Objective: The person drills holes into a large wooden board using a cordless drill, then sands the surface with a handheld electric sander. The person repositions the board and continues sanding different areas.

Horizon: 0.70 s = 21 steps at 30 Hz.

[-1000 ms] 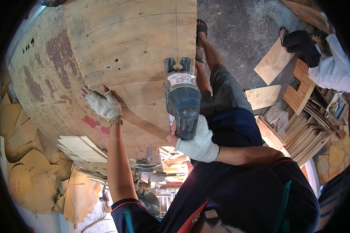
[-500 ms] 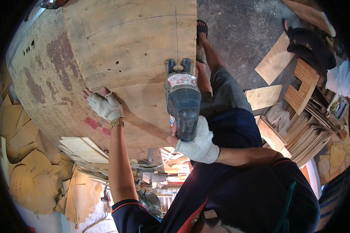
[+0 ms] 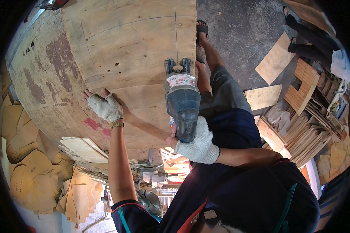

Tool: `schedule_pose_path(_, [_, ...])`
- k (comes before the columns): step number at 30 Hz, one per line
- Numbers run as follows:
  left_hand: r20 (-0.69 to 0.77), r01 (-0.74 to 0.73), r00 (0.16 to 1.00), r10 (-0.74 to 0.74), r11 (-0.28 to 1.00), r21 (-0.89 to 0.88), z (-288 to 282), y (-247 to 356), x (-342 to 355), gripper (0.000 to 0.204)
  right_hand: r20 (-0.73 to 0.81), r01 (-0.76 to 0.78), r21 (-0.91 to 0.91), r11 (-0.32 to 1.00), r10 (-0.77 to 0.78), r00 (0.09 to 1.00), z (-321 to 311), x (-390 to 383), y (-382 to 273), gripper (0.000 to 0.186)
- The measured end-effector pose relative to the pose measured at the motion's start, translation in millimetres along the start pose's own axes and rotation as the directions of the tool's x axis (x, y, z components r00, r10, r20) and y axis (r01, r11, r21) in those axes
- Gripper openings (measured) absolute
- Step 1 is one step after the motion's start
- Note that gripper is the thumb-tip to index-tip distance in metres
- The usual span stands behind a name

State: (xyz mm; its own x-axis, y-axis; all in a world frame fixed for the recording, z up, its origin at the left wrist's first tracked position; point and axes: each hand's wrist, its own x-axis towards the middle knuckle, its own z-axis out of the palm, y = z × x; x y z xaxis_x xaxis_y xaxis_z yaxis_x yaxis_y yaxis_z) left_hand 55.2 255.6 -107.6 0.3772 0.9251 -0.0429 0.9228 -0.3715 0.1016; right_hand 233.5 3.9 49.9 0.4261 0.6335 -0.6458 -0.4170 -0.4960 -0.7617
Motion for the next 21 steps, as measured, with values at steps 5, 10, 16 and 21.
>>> schedule_pose_path(5, [0.003, 0.004, 1.0, -0.004, 1.0, 0.004, -1, 2, 0, 0.079, -0.029, 0.014, -0.045, 0.999, -0.015, 0.999, 0, -1, -2, 0.029])
schedule_pose_path(10, [0.0, 0.0, 1.0, 0.0, 1.0, 0.009, -1, 2, 0, 0.078, -0.054, 0.013, -0.063, 0.998, -0.017, 0.998, 2, -2, 0, 0.029])
schedule_pose_path(16, [0.005, -0.001, 1.0, 0.001, 1.0, 0.012, -1, 3, 0, 0.077, -0.037, 0.017, -0.03, 0.999, -0.019, 0.999, -3, 6, -8, 0.028])
schedule_pose_path(21, [-0.002, -0.002, 1.0, 0.002, 1.0, 0.025, -2, 4, 0, 0.077, -0.044, 0.021, -0.048, 0.999, -0.024, 0.999, -3, 7, -9, 0.027])
